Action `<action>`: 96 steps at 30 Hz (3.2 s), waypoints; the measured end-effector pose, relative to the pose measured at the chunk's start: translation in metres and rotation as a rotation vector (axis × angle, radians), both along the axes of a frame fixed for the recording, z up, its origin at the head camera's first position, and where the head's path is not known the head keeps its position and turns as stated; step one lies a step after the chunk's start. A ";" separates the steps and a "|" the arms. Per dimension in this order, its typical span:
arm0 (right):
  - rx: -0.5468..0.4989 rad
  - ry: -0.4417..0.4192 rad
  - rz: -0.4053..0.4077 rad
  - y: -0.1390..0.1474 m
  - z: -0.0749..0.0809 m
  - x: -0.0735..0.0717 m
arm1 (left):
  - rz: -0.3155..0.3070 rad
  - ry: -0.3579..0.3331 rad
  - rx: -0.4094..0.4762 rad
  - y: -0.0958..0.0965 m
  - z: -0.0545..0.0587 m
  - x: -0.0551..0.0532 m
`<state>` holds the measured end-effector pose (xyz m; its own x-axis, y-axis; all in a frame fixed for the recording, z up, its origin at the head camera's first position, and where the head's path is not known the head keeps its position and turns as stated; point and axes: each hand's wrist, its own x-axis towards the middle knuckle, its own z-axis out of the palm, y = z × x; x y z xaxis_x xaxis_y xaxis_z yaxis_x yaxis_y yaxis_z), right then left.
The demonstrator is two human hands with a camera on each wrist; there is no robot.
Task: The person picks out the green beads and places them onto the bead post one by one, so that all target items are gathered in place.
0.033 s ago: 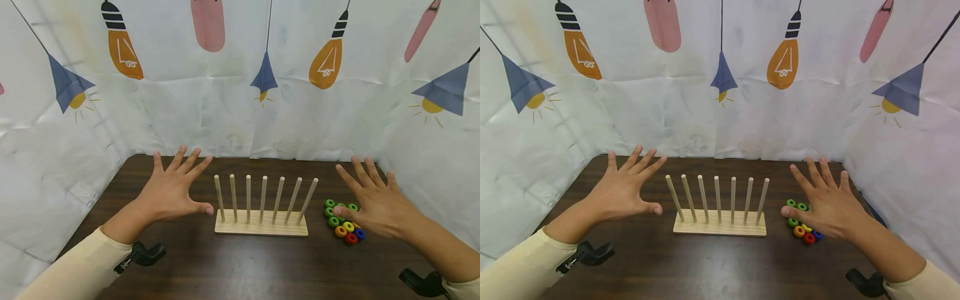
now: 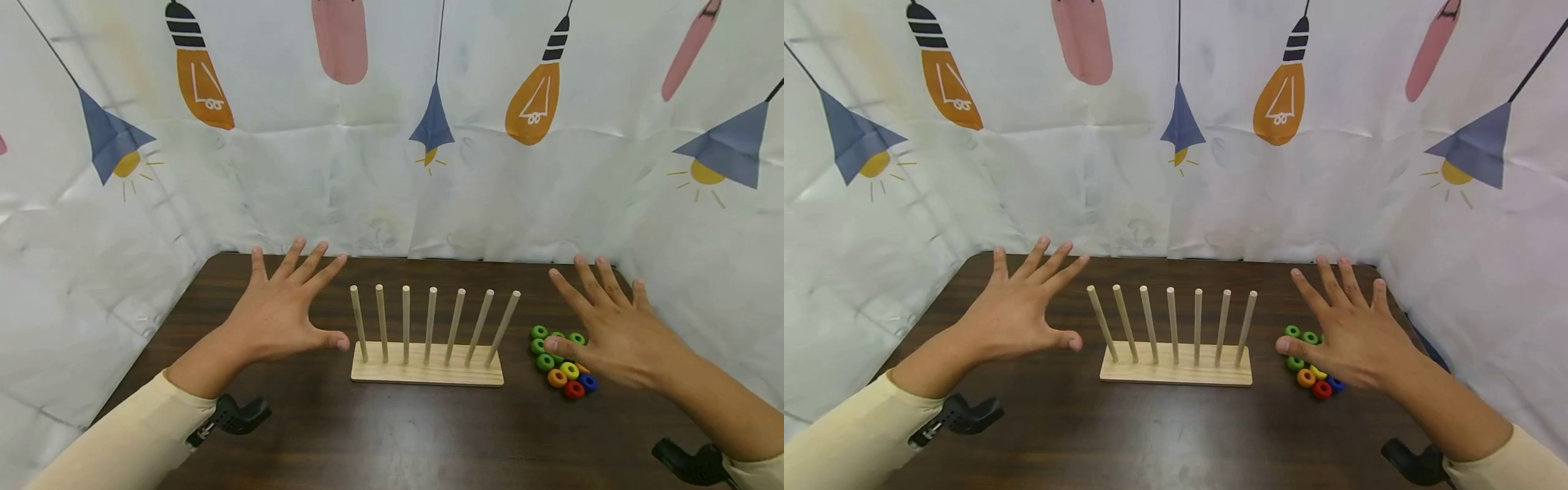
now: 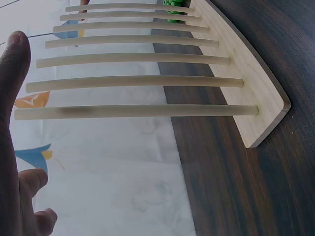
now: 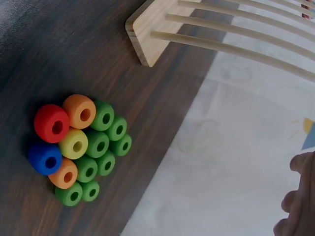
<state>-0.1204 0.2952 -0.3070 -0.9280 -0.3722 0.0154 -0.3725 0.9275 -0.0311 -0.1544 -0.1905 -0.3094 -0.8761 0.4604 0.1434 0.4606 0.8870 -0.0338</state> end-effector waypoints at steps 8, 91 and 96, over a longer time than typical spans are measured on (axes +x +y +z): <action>-0.047 -0.028 0.000 0.007 -0.017 -0.001 | -0.024 -0.019 0.129 -0.004 -0.019 0.003; -0.147 -0.039 -0.047 0.021 -0.119 -0.075 | -0.079 -0.277 0.334 0.008 -0.143 0.002; -0.139 -0.049 -0.055 0.020 -0.119 -0.078 | -0.075 -0.274 0.337 0.009 -0.144 0.002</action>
<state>-0.1985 0.3156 -0.4256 -0.9478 -0.3184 0.0171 -0.3162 0.9319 -0.1775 -0.1526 -0.1815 -0.4529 -0.8687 0.4912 0.0640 0.4757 0.7913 0.3841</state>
